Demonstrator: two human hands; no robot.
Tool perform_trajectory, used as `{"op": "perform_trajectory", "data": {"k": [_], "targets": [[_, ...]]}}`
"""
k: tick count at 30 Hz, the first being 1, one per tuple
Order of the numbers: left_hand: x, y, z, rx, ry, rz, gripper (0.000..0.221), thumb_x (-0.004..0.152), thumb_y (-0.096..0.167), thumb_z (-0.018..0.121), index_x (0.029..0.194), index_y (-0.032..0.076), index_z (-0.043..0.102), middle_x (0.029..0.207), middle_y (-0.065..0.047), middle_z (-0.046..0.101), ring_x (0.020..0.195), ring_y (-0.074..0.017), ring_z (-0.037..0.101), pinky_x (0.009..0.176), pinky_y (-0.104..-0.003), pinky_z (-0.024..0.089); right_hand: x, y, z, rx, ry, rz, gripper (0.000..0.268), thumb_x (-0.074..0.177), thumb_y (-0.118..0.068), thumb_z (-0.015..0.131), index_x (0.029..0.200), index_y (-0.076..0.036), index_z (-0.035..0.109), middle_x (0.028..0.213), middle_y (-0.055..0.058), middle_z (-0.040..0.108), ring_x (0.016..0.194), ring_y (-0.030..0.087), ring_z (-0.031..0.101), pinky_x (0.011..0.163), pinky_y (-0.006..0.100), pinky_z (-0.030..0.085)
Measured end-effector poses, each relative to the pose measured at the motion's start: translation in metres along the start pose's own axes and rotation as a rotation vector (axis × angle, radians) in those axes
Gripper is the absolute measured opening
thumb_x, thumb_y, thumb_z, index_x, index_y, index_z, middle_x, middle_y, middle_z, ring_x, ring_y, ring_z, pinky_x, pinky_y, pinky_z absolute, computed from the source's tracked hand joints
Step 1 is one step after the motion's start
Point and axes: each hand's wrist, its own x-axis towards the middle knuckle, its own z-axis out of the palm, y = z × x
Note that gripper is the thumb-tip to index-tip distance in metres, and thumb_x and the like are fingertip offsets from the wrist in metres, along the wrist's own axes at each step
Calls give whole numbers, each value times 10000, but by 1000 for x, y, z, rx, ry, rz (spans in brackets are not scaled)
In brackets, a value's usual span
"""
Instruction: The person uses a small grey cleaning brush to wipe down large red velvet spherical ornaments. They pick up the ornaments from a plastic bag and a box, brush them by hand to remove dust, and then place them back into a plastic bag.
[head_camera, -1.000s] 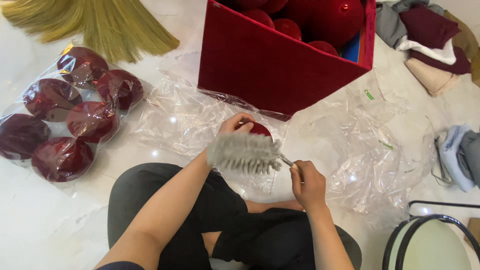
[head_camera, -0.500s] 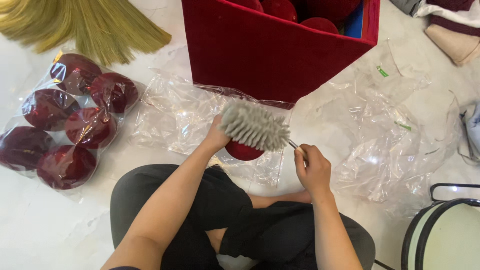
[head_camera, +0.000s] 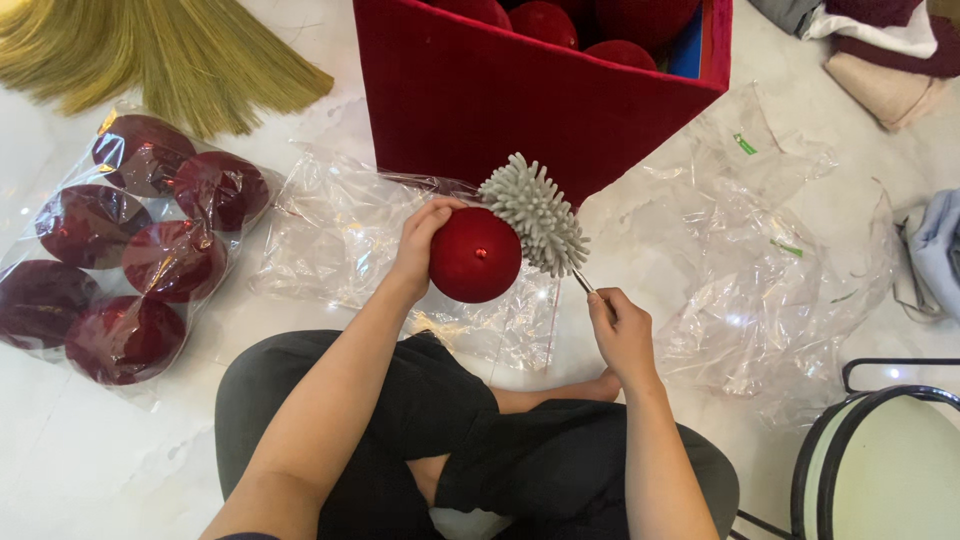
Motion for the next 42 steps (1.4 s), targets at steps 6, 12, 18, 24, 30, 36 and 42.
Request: {"op": "perform_trajectory", "data": {"k": [6, 12, 18, 24, 30, 36, 42], "targets": [[-5, 21, 1, -374, 171, -278, 426, 836, 531, 687, 1094, 203, 771, 1051, -86, 720, 981, -263, 697, 867, -394, 582, -6, -3, -5, 65, 118, -51, 173, 1049, -219, 594, 1024, -82, 696, 613, 155, 587, 601, 288, 561, 617, 410, 459], [-6, 25, 0, -402, 177, -291, 436, 833, 537, 692, 1093, 194, 769, 1062, -95, 720, 997, -276, 696, 883, -405, 572, -17, -14, 8, -96, 106, -225, 195, 1023, -284, 600, 1021, -109, 685, 621, 169, 589, 644, 383, 654, 630, 450, 512], [1, 28, 3, -405, 161, -333, 449, 830, 543, 699, 1091, 184, 768, 1074, -107, 720, 1016, -291, 694, 903, -419, 561, -21, -8, 37, -281, 155, -534, 161, 964, -367, 688, 941, -208, 672, 617, -11, 624, 611, 187, 675, 586, 306, 545], [-1, 26, 6, -410, 149, -376, 462, 827, 549, 706, 1090, 174, 766, 1087, -119, 720, 1035, -306, 692, 923, -432, 549, -16, -5, 26, -199, 192, -433, 181, 1012, -327, 667, 963, -152, 666, 592, 30, 600, 583, 235, 643, 562, 349, 530], [-4, 22, 10, -415, 137, -423, 475, 824, 555, 713, 1088, 164, 764, 1100, -131, 720, 1054, -321, 691, 942, -446, 538, -15, 3, 31, -99, 179, -354, 179, 1038, -309, 610, 1001, -153, 689, 507, 43, 473, 529, 277, 585, 560, 374, 499], [-8, 19, 13, -425, 124, -465, 488, 820, 562, 719, 1086, 154, 763, 1112, -143, 720, 1073, -336, 689, 962, -459, 527, -14, 0, 34, -12, 152, -298, 149, 1040, -257, 604, 1002, -141, 690, 506, 68, 452, 535, 299, 565, 569, 387, 479], [-10, 17, 14, -436, 114, -508, 502, 817, 568, 726, 1084, 144, 761, 1125, -155, 720, 1092, -351, 687, 982, -472, 515, -12, 5, 37, 84, 121, -176, 156, 1068, -209, 553, 998, -139, 674, 566, 66, 526, 562, 247, 561, 584, 355, 464]]}}
